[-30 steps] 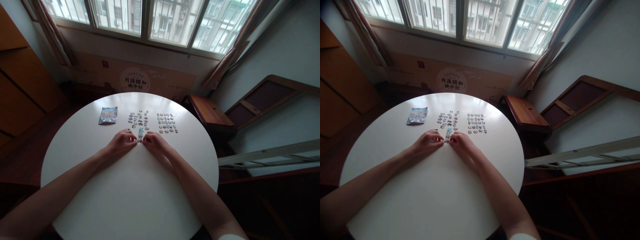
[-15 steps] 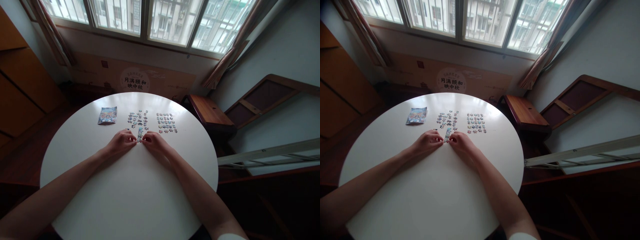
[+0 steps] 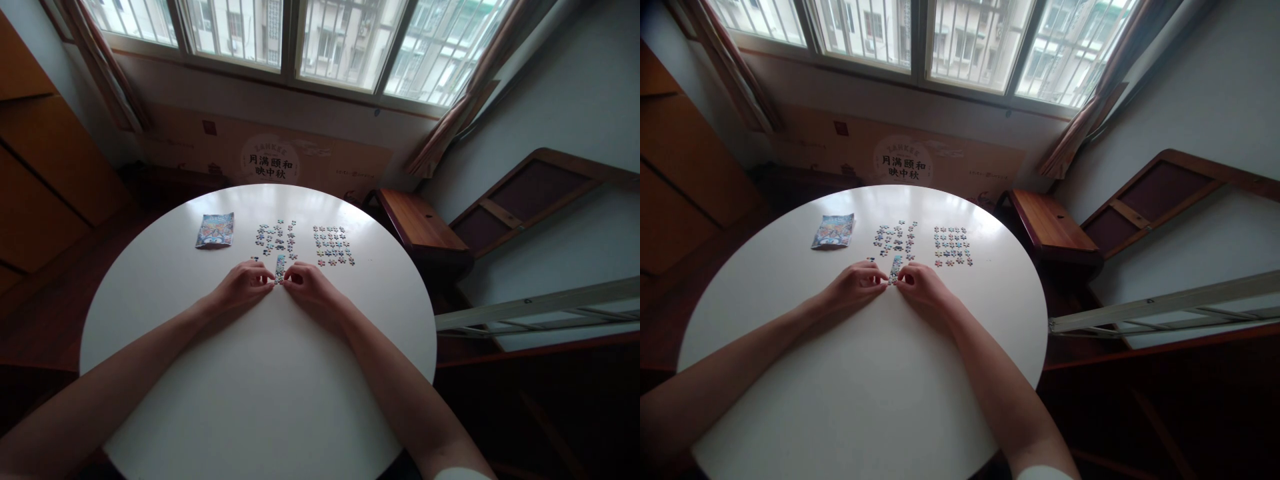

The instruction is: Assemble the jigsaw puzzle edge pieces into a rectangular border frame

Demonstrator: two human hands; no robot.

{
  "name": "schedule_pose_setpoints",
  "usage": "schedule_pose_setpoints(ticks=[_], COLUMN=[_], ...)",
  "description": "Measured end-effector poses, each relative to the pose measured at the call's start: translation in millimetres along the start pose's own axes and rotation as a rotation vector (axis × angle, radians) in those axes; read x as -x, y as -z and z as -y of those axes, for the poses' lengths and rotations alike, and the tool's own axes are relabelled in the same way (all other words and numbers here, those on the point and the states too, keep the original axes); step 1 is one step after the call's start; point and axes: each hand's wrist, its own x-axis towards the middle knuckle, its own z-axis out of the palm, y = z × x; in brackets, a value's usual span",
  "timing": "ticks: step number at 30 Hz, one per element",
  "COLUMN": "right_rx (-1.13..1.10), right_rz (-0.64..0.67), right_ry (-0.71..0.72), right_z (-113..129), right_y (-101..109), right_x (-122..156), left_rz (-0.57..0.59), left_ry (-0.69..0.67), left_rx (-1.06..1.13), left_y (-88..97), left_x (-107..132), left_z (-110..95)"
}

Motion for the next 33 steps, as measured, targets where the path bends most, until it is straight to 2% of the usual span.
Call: schedule_pose_setpoints(ticks=[12,19,28,33], right_rx=[0.016,0.079,0.079,0.09], right_rz=[-0.036,-0.037,-0.025,-0.03], right_ry=[-0.005,-0.073,0.002,-0.018], right_z=[0.2,4.1,3.9,5.3], right_y=[-6.5,-4.5,-4.0,-3.8], right_x=[0.2,0.2,1.2,0.8], left_rz=[0.021,0.023,0.008,0.016], left_ry=[0.0,0.008,-0.015,-0.017], left_rx=[0.012,0.021,-0.003,-0.005], left_y=[0.7,-0.8,-0.6,-0.9], left_x=[-0.4,-0.6,-0.6,0.2], left_z=[0.0,1.4,0.4,2.3])
